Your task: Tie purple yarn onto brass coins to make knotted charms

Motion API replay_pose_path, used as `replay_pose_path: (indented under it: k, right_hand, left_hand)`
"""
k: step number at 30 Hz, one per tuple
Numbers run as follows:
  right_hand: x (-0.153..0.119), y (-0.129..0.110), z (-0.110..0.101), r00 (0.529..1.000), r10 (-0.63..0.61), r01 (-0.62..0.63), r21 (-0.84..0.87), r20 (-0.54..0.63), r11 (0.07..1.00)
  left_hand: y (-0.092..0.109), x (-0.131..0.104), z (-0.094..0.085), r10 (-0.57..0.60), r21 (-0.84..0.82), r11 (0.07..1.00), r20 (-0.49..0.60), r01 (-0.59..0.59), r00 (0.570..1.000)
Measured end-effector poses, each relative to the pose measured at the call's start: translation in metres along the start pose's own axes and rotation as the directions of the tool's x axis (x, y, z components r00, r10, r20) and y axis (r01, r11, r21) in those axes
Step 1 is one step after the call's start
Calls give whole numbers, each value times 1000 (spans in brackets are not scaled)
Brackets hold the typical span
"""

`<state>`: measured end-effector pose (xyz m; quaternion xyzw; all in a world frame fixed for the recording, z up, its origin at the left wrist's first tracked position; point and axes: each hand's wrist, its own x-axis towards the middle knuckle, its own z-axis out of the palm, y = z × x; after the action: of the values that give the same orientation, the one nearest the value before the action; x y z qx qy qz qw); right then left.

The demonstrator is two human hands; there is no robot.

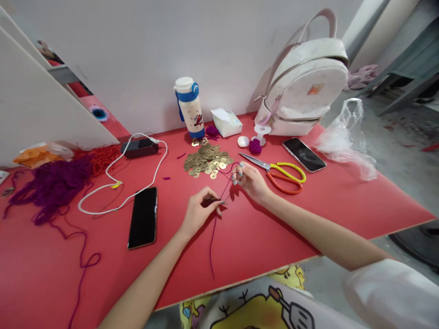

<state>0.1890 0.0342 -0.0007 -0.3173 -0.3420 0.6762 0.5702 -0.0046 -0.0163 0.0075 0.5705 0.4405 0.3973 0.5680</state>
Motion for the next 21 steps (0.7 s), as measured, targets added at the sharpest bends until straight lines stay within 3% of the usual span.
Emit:
replay_pose_path:
  k: [9, 15, 17, 21]
  right_hand:
    - [-1, -2, 1, 997, -57, 60, -69, 45, 996]
    - [-12, -1, 9, 962, -272, 257, -291, -12, 922]
    - [-16, 2, 11, 967, -250, 245, -410, 44, 878]
    - [-26, 12, 16, 965, -66, 218, -631, 255, 745]
  left_hand:
    - [5, 5, 1, -90, -96, 991, -8, 89, 996]
    - [7, 6, -4, -83, -53, 996, -107, 78, 991]
    - [6, 6, -6, -55, -19, 998, -137, 53, 989]
    - [6, 7, -8, 81, 103, 993, -232, -58, 969]
